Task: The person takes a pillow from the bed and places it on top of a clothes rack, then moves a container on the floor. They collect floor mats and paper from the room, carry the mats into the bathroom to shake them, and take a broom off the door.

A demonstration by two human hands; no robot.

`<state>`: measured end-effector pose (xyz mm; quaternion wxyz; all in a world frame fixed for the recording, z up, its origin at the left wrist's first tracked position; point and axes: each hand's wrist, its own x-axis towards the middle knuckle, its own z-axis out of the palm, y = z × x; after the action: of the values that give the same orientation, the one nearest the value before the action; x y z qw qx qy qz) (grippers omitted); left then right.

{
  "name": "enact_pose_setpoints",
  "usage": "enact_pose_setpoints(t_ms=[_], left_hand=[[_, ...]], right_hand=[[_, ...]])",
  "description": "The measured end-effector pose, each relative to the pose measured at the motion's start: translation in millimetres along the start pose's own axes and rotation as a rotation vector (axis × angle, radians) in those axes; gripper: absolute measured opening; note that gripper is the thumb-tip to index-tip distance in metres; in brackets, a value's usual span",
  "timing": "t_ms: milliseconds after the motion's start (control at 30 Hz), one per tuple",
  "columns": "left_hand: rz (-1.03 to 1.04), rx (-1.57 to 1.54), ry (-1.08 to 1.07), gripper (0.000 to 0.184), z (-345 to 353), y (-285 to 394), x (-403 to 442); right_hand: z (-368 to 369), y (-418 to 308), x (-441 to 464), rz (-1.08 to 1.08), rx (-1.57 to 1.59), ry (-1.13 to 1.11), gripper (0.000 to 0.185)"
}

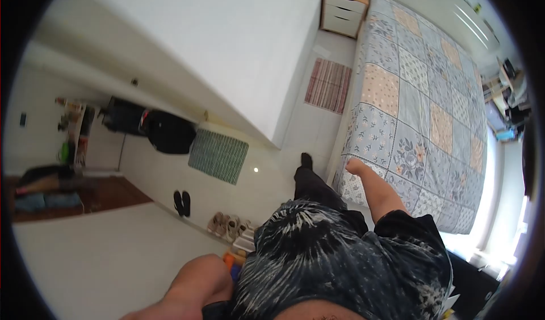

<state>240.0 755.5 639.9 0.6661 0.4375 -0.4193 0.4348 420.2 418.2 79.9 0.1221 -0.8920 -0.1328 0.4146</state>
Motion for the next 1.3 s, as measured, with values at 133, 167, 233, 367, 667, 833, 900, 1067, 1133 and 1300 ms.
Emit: enact_pose_setpoints(t_ms=[133, 167, 233, 367, 667, 833, 900, 1067, 1133, 1300], left_hand=[[-0.728, 0.194, 0.052, 0.008, -32.4, -65.7, -29.8], [-0.610, 0.406, -0.144, 0.011, -41.6, -109.5, -43.9], [-0.605, 0.575, -0.389, 0.010, -47.2, -215.9, -62.2], [-1.156, 0.658, -0.508, 0.007, -75.4, -404.5, -173.8], [-1.859, 0.959, -1.101, 0.032, -209.2, -658.9, -558.7], [-2.212, 0.782, -0.588, 0.031, -278.9, -764.2, -738.8], [-2.232, 0.731, -0.441, 0.030, -302.3, -798.5, -802.5], [-2.607, 0.737, 0.209, 0.040, -331.0, -865.5, -856.7], [-2.621, 0.749, 0.208, 0.045, -334.8, -885.3, -852.7], [-2.620, 0.630, 0.195, 0.053, -355.0, -915.0, -882.7]], right_hand=[[-13.7, 50.7, 35.4, 0.208, 0.258, 0.043, 0.031], [-23.6, 56.5, 42.8, 0.228, 0.334, 0.115, 0.031], [-43.1, 83.9, 79.2, 0.207, 0.418, 0.150, 0.033], [-102.6, 120.9, 154.7, 0.389, 0.544, 0.392, 0.035], [-295.4, 228.8, 348.6, 0.370, 0.004, 1.126, 0.050], [-331.4, 243.4, 400.0, 0.369, 0.051, 1.248, 0.048], [-328.0, 253.2, 409.8, 0.364, 0.062, 1.242, 0.048], [-320.2, 268.0, 422.7, 0.250, 0.157, 1.256, 0.047], [-317.8, 272.4, 421.1, 0.245, 0.164, 1.240, 0.047], [-317.6, 274.9, 422.4, 0.290, 0.163, 1.204, 0.052]])
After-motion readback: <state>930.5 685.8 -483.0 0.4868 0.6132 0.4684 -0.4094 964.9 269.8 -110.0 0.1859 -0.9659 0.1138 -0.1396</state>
